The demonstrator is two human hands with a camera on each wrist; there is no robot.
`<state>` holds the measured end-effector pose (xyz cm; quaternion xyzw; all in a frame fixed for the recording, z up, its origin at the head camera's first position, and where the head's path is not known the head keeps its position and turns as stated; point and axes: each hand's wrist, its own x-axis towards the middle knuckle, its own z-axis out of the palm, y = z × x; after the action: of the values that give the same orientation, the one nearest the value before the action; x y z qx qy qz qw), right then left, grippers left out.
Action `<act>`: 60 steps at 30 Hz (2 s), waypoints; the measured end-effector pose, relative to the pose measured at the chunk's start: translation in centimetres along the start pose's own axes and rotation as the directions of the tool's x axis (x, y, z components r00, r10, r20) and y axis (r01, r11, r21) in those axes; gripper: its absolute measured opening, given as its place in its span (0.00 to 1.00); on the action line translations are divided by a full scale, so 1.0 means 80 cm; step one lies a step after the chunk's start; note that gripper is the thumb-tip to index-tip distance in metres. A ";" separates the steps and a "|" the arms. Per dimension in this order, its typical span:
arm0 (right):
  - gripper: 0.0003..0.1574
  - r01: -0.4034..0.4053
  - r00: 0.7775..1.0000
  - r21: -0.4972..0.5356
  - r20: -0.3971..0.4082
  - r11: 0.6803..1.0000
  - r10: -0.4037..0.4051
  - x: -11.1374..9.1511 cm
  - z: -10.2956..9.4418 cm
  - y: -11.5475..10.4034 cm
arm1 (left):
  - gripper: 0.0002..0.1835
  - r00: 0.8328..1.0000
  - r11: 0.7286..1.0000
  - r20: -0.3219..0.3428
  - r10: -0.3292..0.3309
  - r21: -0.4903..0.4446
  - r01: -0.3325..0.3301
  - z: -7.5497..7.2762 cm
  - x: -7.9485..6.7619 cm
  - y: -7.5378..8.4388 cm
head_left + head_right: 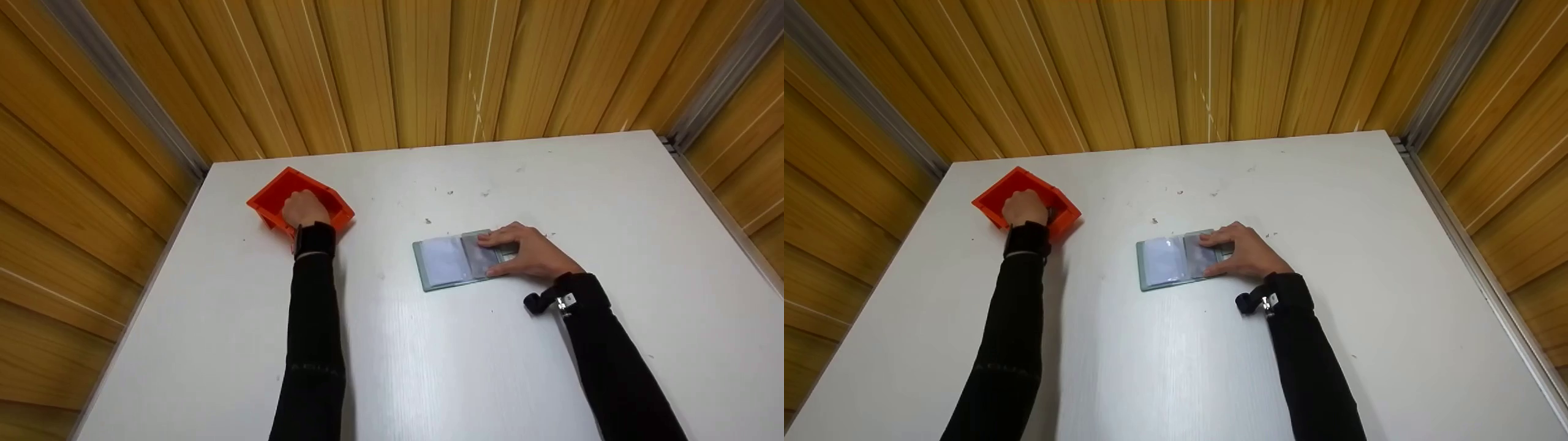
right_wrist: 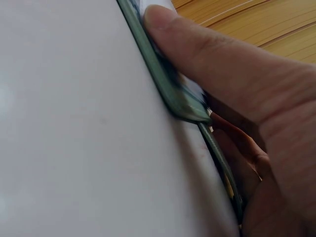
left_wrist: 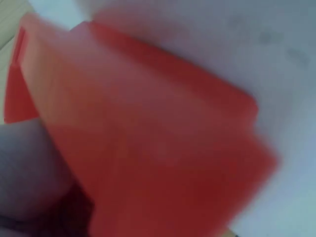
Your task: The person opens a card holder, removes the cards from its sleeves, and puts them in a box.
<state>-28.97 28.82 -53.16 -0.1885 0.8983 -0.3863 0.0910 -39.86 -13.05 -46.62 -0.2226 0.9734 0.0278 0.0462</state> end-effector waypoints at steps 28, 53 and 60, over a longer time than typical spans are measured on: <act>0.42 0.002 1.000 0.001 0.001 1.000 -0.002 0.001 0.001 -0.001 | 0.29 0.605 0.586 -0.046 0.795 -0.202 -0.785 0.014 -0.205 0.079; 0.56 0.119 0.993 0.322 -0.037 0.939 -0.113 0.012 0.022 -0.040 | 0.29 0.611 0.575 -0.070 0.788 -0.270 -0.773 0.027 -0.214 0.072; 0.41 0.125 0.980 0.230 0.120 0.965 -0.156 0.013 0.031 -0.051 | 0.24 0.557 0.497 -0.184 0.810 -0.290 -0.818 0.017 -0.212 0.069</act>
<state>-28.02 24.20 -51.88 -0.2665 0.8257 -0.4755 0.1452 -26.95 -0.63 -46.08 0.2568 0.9426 0.2123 -0.0233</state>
